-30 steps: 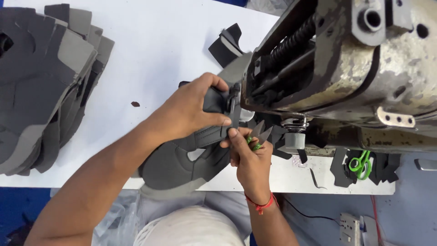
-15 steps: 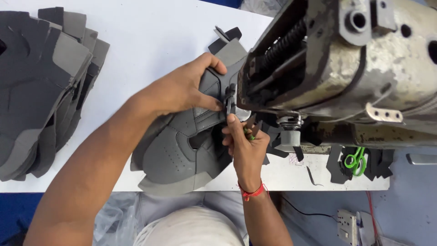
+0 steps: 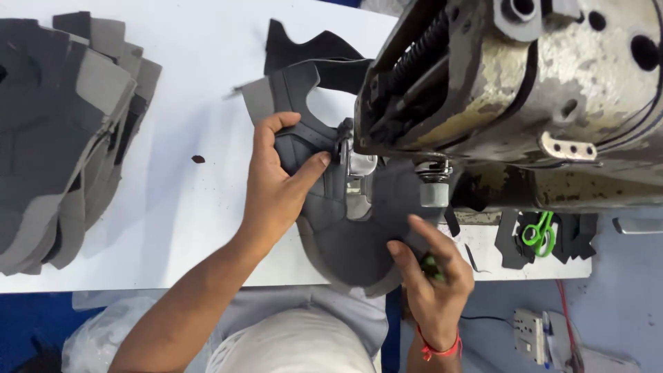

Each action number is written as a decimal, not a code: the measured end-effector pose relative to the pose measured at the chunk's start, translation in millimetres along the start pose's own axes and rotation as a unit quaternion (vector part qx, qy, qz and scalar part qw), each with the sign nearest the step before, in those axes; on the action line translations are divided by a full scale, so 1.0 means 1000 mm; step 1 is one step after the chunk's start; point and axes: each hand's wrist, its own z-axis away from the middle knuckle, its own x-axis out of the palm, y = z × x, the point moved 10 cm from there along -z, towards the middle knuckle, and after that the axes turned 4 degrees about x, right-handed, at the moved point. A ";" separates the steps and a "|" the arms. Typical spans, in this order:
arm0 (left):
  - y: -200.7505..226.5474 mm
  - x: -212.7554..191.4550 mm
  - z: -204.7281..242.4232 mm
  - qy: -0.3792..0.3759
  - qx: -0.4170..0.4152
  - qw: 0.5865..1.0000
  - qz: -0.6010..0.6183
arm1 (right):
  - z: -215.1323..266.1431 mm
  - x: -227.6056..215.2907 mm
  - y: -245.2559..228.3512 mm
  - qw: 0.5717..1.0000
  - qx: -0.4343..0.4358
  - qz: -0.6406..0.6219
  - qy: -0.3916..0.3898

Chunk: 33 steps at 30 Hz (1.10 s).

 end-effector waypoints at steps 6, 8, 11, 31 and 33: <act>-0.007 -0.007 -0.001 0.031 -0.005 0.999 -0.026 | -0.003 0.016 -0.024 0.988 -0.016 -0.153 -0.006; -0.003 -0.007 0.004 0.034 0.006 0.999 -0.028 | -0.008 0.023 0.000 0.981 0.065 -0.180 -0.024; -0.002 -0.006 0.007 0.037 0.015 0.998 -0.040 | -0.012 0.034 0.027 0.969 0.160 -0.179 -0.048; -0.009 -0.095 -0.141 -0.005 0.178 0.862 -0.474 | -0.041 0.021 0.050 0.984 0.132 -0.096 -0.072; -0.096 -0.120 -0.180 -0.083 -0.040 0.907 -0.410 | -0.054 0.018 0.032 0.988 0.116 -0.077 -0.063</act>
